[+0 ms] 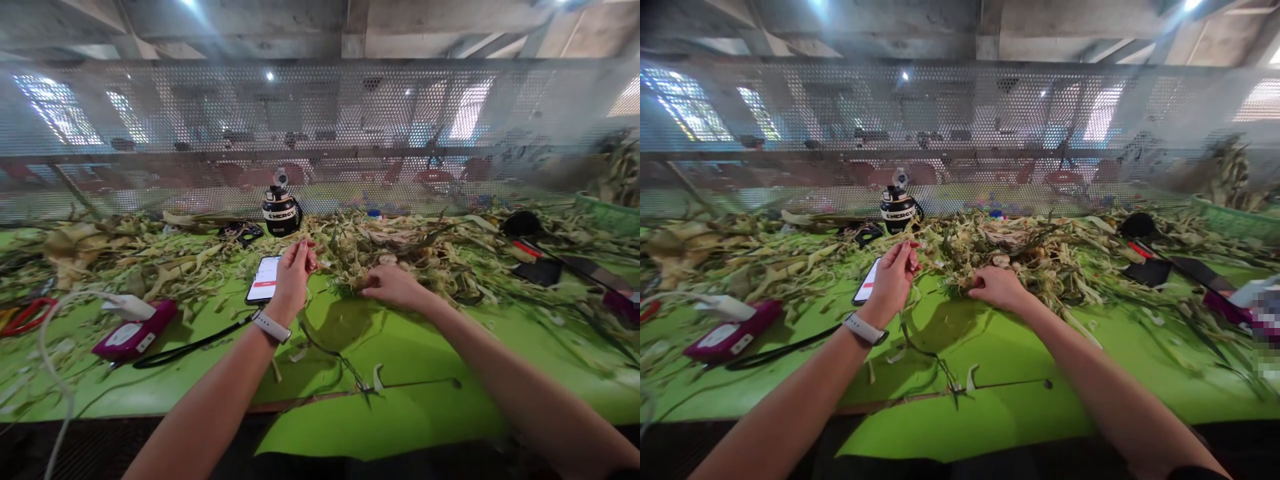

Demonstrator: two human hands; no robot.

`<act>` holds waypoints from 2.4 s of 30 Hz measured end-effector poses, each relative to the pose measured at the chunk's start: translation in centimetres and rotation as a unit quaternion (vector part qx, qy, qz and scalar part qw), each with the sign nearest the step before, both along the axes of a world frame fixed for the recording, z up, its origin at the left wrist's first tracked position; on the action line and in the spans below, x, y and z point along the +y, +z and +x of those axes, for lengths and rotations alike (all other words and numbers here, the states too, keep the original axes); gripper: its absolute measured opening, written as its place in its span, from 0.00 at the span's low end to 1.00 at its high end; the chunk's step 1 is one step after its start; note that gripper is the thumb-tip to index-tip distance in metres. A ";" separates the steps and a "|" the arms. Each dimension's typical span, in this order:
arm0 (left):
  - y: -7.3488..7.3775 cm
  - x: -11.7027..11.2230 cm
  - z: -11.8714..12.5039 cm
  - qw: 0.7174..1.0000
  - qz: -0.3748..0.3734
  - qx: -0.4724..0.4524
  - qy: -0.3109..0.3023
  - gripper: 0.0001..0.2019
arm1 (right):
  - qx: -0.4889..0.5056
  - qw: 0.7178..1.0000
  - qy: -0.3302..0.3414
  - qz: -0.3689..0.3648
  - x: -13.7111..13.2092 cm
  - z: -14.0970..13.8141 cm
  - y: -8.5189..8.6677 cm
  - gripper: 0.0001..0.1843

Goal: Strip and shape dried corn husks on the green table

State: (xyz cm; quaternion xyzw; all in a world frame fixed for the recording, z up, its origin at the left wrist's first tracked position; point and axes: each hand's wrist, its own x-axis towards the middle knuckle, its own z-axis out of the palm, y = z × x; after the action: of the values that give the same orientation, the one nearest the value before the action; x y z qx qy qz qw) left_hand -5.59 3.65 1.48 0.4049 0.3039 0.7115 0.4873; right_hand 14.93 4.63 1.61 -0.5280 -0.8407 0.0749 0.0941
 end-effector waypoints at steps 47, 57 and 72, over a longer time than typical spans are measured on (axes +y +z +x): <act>3.3 0.3 -3.4 0.973 0.006 -0.205 -0.108 0.03 | 0.606 0.781 -0.133 -0.066 2.1 2.1 2.7 0.18; 2.1 -0.4 -1.8 0.986 0.003 -0.084 -0.144 0.06 | 0.670 0.740 0.025 -0.058 -0.6 3.3 10.2 0.09; 0.0 -1.3 1.1 0.964 -0.102 -0.105 -0.223 0.05 | 0.791 0.596 -0.019 -0.134 -1.0 -4.9 3.2 0.05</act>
State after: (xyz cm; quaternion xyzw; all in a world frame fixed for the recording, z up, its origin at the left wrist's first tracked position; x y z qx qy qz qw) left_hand -4.52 2.32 1.48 0.3340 0.2241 0.5884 0.7014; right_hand 10.06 3.60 4.84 -0.2841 -0.4068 0.5736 0.6518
